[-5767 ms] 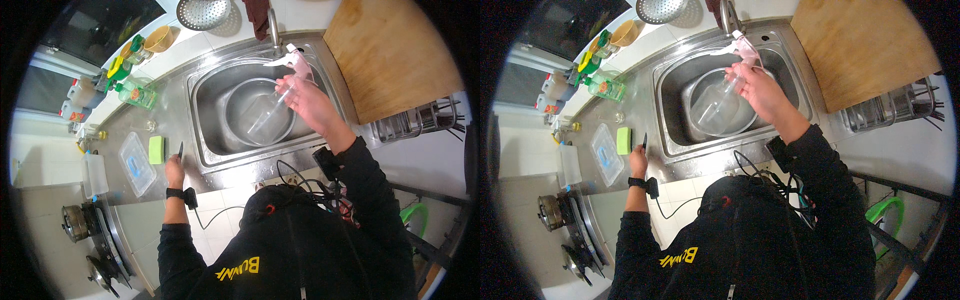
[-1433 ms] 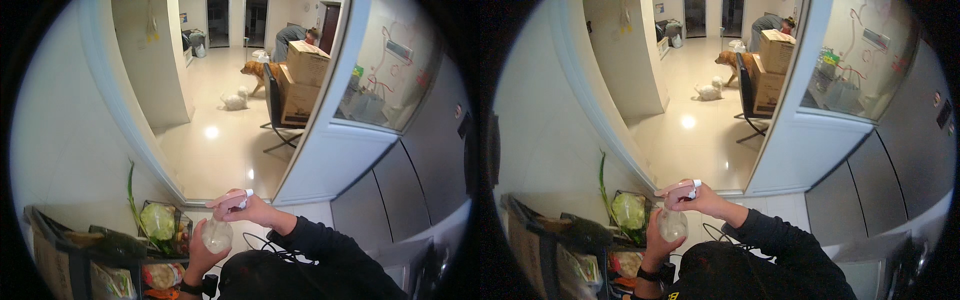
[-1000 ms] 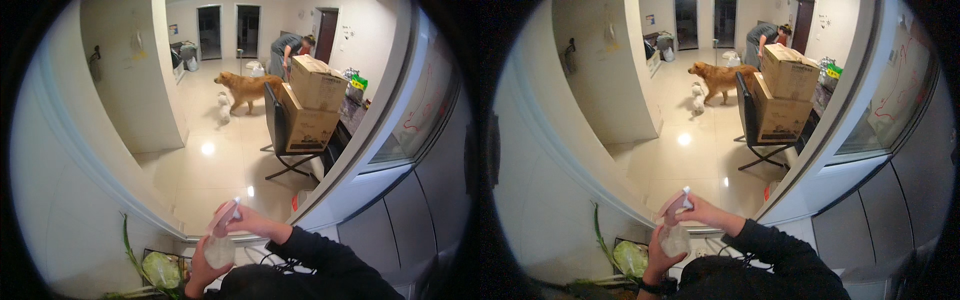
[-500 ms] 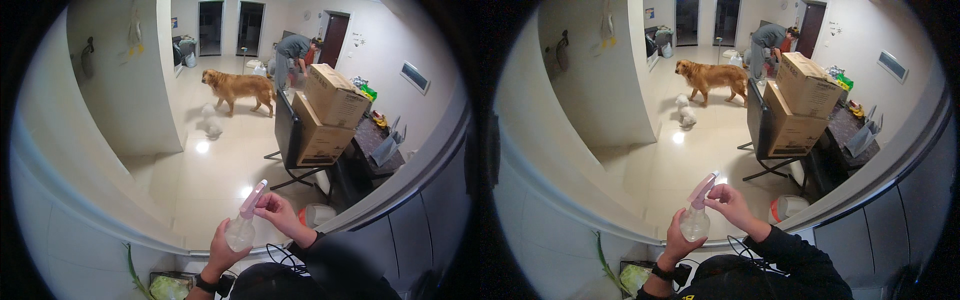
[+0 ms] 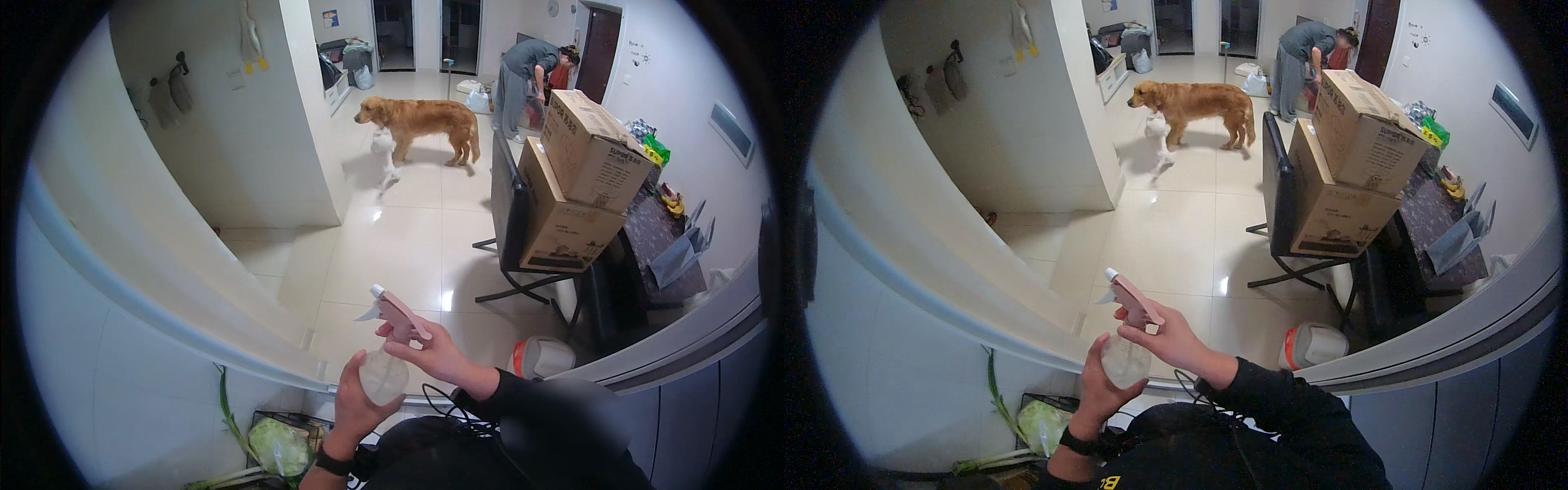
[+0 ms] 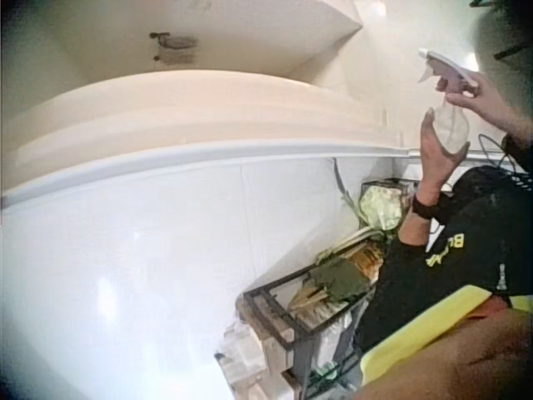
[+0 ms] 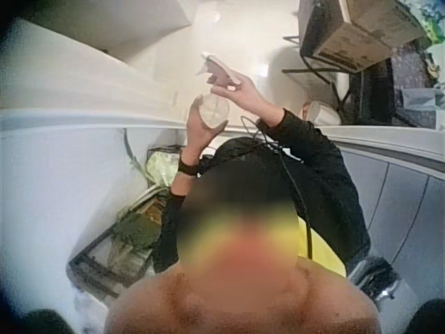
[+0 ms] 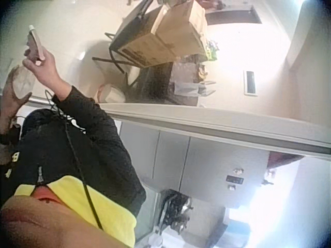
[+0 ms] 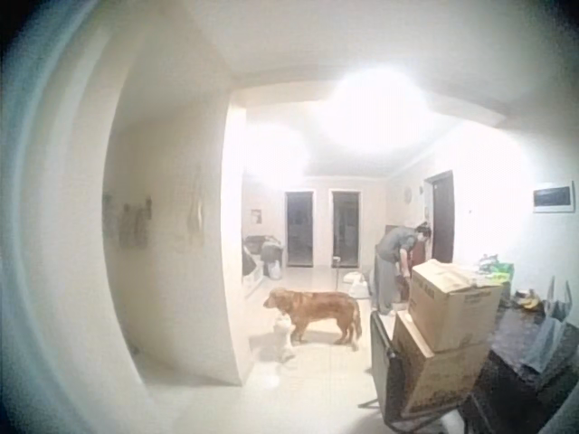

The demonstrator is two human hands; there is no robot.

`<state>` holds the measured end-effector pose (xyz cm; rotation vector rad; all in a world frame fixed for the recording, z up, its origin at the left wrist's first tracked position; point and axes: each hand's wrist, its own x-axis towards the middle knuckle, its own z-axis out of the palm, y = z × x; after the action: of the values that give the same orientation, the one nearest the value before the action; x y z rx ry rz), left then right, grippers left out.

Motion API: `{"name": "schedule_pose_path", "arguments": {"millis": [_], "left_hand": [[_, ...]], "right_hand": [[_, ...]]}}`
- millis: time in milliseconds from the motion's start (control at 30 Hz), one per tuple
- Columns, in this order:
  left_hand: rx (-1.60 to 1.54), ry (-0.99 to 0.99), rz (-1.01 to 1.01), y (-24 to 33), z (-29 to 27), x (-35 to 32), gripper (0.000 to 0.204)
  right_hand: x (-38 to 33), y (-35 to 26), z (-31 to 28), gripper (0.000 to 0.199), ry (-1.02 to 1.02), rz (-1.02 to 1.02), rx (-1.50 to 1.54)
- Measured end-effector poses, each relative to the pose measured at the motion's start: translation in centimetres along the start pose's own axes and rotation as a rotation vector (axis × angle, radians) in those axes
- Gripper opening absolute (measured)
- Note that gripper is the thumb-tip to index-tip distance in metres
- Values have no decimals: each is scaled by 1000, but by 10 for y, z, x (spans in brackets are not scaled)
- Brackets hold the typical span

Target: The person cleans a spray bottle and a plastic container in the kitchen sink. They use a brush to scrub the inside of the spray bottle, rinse it, and then scrub the plastic container with a sponge.

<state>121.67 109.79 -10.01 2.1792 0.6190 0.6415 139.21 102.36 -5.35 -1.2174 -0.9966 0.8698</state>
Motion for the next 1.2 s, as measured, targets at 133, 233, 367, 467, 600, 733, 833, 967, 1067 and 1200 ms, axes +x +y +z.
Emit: {"name": "schedule_pose_path", "arguments": {"millis": [133,233,367,467,600,733,833,967,1067,1200], "left_hand": [[-66,-15,-12,15,2,-2,94],[-92,-25,-2,20,-1,0,94],[-35,-44,39,16,-6,6,96],[-60,-57,65,6,-6,9,96],[-79,-49,136,-8,-7,13,95],[-130,-69,159,-16,-11,17,93],[-205,-65,167,-15,-15,21,92],[-200,-113,107,-9,-21,24,93],[-229,-124,60,-6,-25,24,92],[-124,-72,172,-3,-31,23,92]], "right_hand": [[-7,-9,-14,48,-99,-49,66],[-10,-15,-13,50,-107,-52,104],[-10,-23,-9,50,-44,36,113],[-11,-26,-6,48,25,91,55],[-10,-26,-4,43,97,102,-78],[-10,-29,-3,38,99,111,-70],[-12,-33,0,41,99,121,4],[-13,-39,4,53,145,142,151],[-17,-44,10,52,151,141,231],[-16,-54,16,51,139,153,119]]}}
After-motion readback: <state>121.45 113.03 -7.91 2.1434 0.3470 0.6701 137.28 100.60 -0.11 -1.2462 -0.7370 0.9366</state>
